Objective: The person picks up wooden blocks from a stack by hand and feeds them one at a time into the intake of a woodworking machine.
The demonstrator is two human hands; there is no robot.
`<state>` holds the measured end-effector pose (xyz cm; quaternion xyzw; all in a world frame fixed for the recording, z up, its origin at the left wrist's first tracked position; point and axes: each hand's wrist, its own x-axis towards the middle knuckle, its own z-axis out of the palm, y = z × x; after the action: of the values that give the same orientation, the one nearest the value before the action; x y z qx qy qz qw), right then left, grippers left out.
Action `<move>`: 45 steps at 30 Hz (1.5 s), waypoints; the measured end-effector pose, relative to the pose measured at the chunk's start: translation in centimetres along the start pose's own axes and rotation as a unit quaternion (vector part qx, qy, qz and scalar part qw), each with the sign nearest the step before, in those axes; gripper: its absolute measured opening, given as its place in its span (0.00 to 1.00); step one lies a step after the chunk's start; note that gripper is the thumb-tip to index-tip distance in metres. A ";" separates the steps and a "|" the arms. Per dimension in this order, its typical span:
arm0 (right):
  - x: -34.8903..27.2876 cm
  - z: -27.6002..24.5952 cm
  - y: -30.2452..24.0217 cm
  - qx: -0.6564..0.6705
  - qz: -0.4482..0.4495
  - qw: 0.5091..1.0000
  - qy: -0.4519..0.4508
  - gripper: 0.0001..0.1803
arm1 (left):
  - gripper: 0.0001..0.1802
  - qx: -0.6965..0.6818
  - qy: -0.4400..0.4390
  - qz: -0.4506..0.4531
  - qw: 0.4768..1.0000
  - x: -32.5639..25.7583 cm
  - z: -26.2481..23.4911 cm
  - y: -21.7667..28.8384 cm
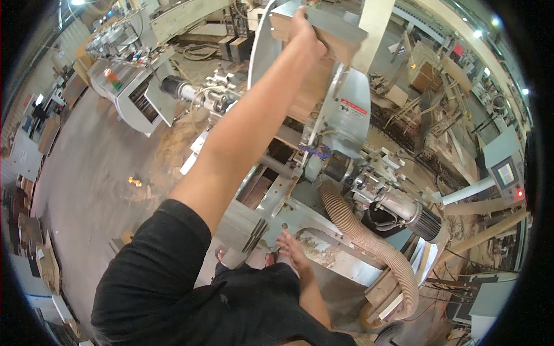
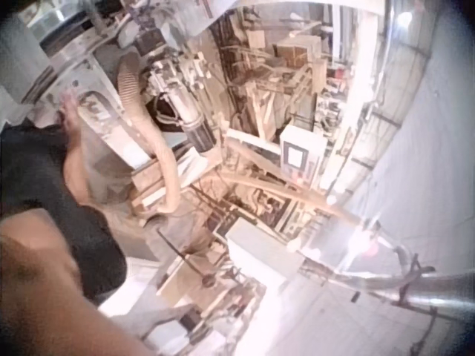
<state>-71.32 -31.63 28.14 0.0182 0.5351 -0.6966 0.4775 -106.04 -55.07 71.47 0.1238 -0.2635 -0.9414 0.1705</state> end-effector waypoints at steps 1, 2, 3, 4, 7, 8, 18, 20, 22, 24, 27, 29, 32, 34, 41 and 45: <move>-0.4 0.1 0.5 0.004 0.010 1.000 0.003 0.43 | 0.36 0.001 0.070 0.008 0.998 0.7 0.9 -0.4; -0.6 0.2 1.1 0.006 0.004 1.000 0.008 0.43 | 0.40 0.034 0.181 -0.024 0.983 1.4 1.8 -0.5; -0.8 0.4 1.6 0.023 0.012 1.000 0.007 0.41 | 0.41 0.044 0.178 -0.017 0.983 2.9 2.0 -0.5; -0.9 0.6 2.2 0.040 0.023 0.999 0.005 0.39 | 0.42 0.055 0.178 -0.010 0.982 3.4 2.1 -0.3; -0.8 0.3 2.9 0.039 0.030 0.999 0.003 0.41 | 0.45 0.138 0.199 -0.046 0.969 2.2 4.3 0.2; -1.0 0.2 3.0 0.028 0.032 0.999 0.000 0.43 | 0.46 0.158 0.199 -0.054 0.966 2.2 5.0 0.3; -1.3 1.1 1.2 0.016 0.021 0.999 0.031 0.40 | 0.50 0.209 0.159 -0.059 0.963 6.5 3.1 0.1; -2.2 1.3 -0.2 0.044 0.030 0.997 0.060 0.38 | 0.51 0.228 0.104 -0.101 0.963 6.2 2.5 -1.4; -0.7 1.2 -1.9 -0.068 -0.039 0.995 0.056 0.36 | 0.52 0.256 0.029 -0.117 0.959 5.8 1.7 0.5; 1.9 2.0 -3.3 -0.152 -0.180 0.968 0.090 0.32 | 0.53 0.283 -0.028 -0.131 0.950 5.2 -0.7 2.8; 4.3 4.4 -10.7 -0.366 -0.246 0.881 0.169 0.27 | 0.54 0.354 -0.134 -0.125 0.917 2.1 -5.7 5.2; 7.4 5.3 -13.2 -0.410 -0.329 0.832 0.177 0.25 | 0.47 0.415 -0.161 -0.060 0.894 -2.7 -9.4 7.1; 11.9 7.3 -15.3 -0.554 -0.363 0.729 0.175 0.26 | 0.34 0.463 -0.182 0.027 0.867 -14.6 -15.1 11.0; 15.3 7.6 -14.6 -0.645 -0.422 0.626 0.120 0.31 | 0.33 0.428 -0.089 0.059 0.898 -20.7 -19.9 13.9; 19.1 8.3 -13.1 -0.801 -0.257 0.534 0.085 0.43 | 0.32 0.238 0.348 0.127 0.898 -39.7 -41.2 12.7; 19.7 8.0 -13.4 -0.767 -0.197 0.611 0.015 0.46 | 0.34 0.170 0.433 0.061 0.883 -46.0 -46.7 5.0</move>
<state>-87.26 -50.85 30.72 -0.4498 0.8719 -0.1084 0.1605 -47.80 -62.50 41.97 0.5294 -0.3262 -0.7230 0.3009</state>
